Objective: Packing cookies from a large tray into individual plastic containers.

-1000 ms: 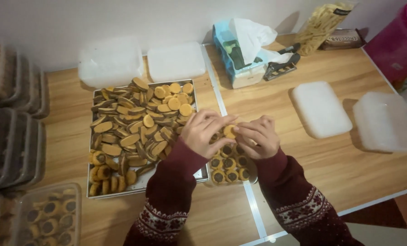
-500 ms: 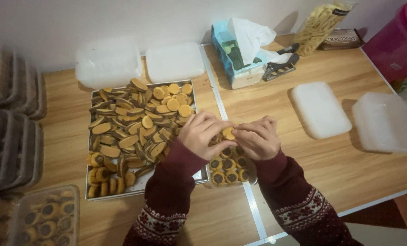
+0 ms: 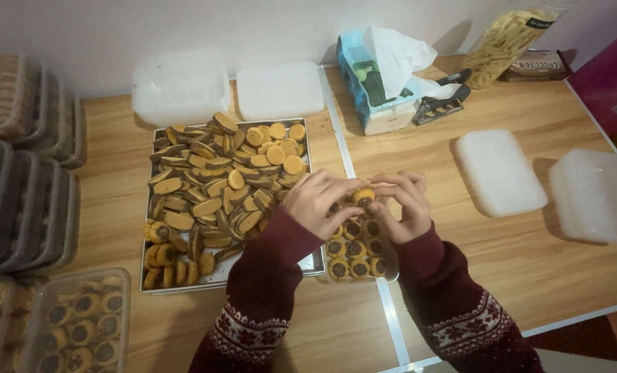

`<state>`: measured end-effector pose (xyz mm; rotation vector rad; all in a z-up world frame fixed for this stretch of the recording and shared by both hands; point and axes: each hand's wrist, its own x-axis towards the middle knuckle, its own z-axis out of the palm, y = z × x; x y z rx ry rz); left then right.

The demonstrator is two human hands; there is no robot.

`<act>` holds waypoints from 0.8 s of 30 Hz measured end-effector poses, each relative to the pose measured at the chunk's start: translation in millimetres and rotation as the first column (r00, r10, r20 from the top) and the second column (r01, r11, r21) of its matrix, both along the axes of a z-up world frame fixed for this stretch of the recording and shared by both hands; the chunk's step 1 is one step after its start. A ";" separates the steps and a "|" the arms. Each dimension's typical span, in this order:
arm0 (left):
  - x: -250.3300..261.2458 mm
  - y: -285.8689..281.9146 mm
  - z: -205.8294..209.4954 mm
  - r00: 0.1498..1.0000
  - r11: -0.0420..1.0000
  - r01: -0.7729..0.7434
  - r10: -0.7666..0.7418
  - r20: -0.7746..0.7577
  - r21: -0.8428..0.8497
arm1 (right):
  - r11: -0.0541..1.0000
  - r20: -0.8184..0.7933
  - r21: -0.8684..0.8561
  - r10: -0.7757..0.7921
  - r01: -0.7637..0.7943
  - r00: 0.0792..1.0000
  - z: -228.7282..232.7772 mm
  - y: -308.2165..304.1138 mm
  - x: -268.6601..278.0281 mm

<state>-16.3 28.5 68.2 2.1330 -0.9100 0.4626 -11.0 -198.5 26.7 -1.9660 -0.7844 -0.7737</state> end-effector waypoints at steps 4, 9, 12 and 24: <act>-3.3 2.8 5.8 0.999 1.000 -0.019 0.019 -0.026 0.004 | 0.999 -0.103 0.025 0.032 -0.030 0.994 4.6 3.3 -3.5; -7.4 3.8 19.0 0.994 1.000 0.003 -0.004 -0.114 -0.008 | 0.999 -0.143 -0.004 0.032 -0.033 0.989 1.6 -0.1 -1.3; -2.2 1.9 10.2 0.992 1.000 -0.005 0.009 -0.125 0.028 | 1.000 -0.154 0.006 0.031 -0.031 0.988 -2.2 1.2 -0.2; 10.5 5.8 -21.6 0.957 0.954 -0.261 0.275 -0.090 0.148 | 0.993 -0.360 -0.069 -0.110 0.091 0.927 -3.4 -1.7 5.3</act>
